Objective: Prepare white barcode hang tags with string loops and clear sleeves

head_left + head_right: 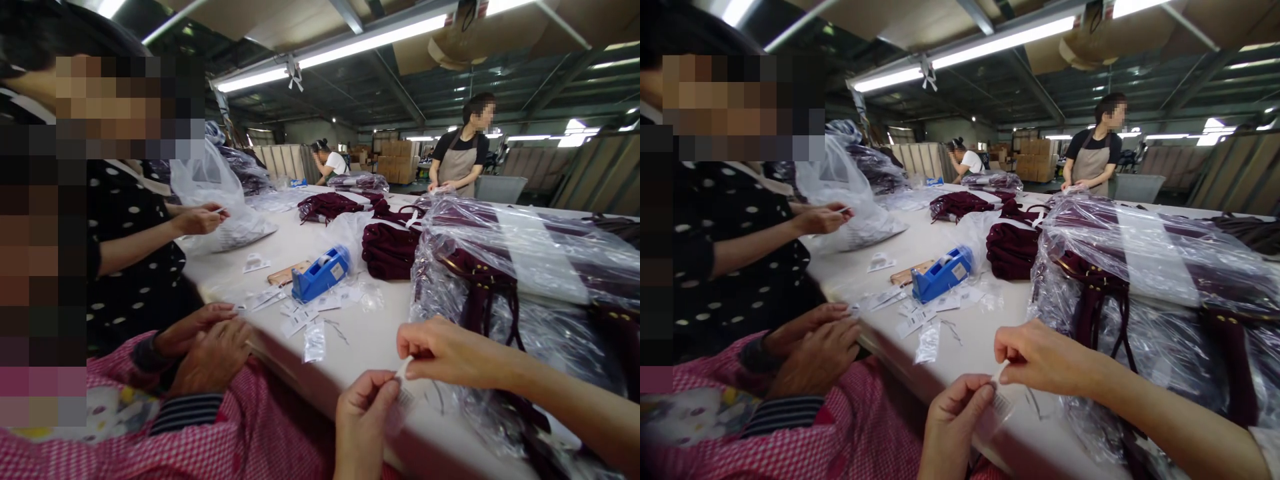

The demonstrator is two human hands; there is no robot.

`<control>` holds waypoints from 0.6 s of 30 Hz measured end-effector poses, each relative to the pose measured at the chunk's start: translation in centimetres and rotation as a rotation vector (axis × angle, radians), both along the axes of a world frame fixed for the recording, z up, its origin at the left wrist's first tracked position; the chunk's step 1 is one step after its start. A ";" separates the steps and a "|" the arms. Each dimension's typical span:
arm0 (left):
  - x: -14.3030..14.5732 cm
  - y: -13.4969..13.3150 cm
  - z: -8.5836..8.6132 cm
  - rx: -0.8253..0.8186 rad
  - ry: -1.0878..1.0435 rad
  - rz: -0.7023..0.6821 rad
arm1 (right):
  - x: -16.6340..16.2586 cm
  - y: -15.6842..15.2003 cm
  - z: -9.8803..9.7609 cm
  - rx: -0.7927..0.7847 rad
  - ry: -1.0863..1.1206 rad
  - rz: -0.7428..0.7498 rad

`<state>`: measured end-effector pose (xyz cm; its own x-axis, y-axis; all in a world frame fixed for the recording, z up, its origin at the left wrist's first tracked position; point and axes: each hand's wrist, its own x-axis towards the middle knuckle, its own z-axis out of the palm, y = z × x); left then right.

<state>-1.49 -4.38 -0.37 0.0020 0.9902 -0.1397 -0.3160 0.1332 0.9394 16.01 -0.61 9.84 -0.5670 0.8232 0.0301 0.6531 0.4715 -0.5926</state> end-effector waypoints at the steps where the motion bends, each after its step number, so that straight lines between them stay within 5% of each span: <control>1: -0.1 0.1 -0.5 0.001 -0.005 0.010 | -0.1 0.0 -0.3 -0.045 0.036 0.001; 7: 0.0 0.5 -2.9 -0.021 -0.066 -0.064 | -1.1 -0.1 -2.3 -0.120 0.066 -0.034; 12: -0.4 0.1 -2.7 -0.039 -0.008 -0.179 | -2.5 -0.3 -4.0 -0.016 -0.058 -0.069; 18: -1.8 -0.3 -2.0 0.013 0.091 -0.300 | -3.2 0.3 -3.5 -0.080 -0.145 0.041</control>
